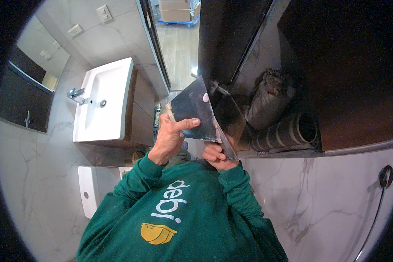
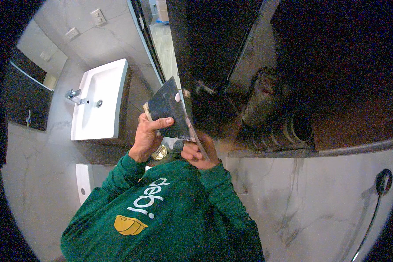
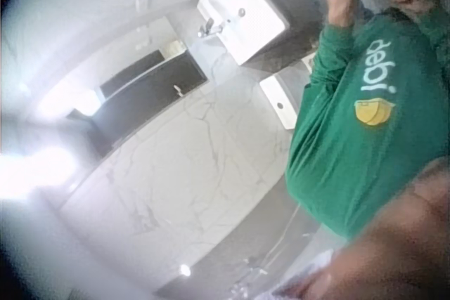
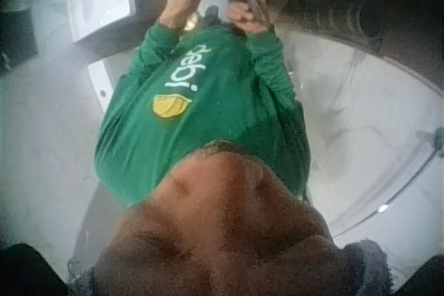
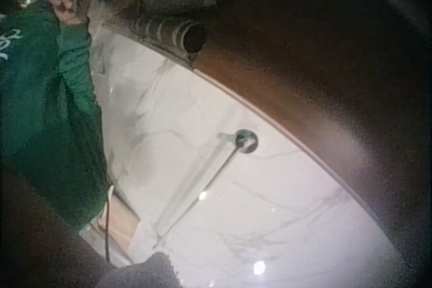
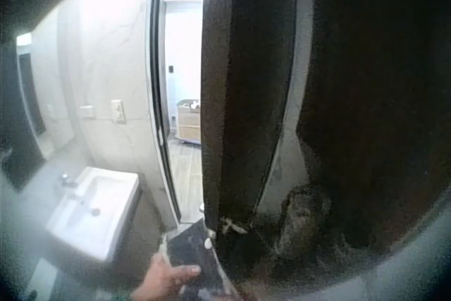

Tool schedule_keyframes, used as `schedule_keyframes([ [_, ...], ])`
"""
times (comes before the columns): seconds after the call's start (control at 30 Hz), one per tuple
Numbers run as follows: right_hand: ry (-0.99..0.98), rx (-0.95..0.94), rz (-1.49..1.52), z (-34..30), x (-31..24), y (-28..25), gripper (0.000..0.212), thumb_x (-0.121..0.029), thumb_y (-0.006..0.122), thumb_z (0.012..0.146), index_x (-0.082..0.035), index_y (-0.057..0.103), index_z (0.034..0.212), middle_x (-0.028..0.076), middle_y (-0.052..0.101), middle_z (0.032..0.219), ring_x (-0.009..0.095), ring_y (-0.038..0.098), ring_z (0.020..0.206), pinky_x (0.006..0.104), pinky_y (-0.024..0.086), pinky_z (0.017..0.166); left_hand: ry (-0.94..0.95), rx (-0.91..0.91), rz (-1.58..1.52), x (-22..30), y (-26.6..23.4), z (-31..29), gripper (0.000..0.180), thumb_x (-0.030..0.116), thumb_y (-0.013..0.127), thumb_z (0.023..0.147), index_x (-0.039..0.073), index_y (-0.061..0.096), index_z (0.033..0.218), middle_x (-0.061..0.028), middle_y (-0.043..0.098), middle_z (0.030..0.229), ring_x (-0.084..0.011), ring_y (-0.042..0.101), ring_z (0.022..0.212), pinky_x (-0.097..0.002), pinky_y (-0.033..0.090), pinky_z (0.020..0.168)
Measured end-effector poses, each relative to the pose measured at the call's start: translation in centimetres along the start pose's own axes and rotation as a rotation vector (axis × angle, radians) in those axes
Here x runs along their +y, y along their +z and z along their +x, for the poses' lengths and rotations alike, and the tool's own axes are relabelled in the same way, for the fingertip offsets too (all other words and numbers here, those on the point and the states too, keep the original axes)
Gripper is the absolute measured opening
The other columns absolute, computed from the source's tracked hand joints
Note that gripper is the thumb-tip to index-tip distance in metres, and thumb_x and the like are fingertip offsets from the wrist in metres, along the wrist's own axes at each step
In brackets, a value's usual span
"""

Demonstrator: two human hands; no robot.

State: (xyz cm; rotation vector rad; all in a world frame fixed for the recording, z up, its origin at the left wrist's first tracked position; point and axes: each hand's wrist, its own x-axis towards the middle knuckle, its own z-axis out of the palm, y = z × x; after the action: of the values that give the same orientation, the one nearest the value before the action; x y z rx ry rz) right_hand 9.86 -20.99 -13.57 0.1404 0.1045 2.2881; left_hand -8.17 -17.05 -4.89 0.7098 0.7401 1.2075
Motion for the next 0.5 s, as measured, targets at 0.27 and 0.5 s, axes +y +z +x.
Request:
schedule_keyframes([
  [0.27, -0.047, 0.060, 0.002, -0.1, -0.2, -0.6, 0.030, -0.033, 0.045, 0.098, -0.015, 0.066, 0.110, 0.005, 0.056, 0.067, 0.014, 0.045, 0.043, 0.0328, 0.040, 0.059, 0.012, 0.022, 0.060, -0.5, 0.4, 0.2, 0.035, -0.003, 0.075, 0.076, -0.001, 0.066, 0.109, -0.0093, 0.073, 0.100, -0.0187, 0.070, 0.084, -0.0337, 0.057, 0.080],
  [0.5, -0.189, 0.488, -0.487, 1.5, -0.1, 0.8, 0.021, -0.033, 0.064, 0.089, -0.014, 0.064, 0.096, 0.002, 0.055, 0.069, 0.014, 0.049, 0.052, 0.0337, 0.044, 0.059, 0.119, 0.120, 0.054, 1.7, 0.3, -1.0, 0.032, 0.002, 0.073, 0.079, -0.001, 0.065, 0.109, -0.0099, 0.072, 0.100, -0.0207, 0.070, 0.084, -0.0343, 0.057, 0.080],
])
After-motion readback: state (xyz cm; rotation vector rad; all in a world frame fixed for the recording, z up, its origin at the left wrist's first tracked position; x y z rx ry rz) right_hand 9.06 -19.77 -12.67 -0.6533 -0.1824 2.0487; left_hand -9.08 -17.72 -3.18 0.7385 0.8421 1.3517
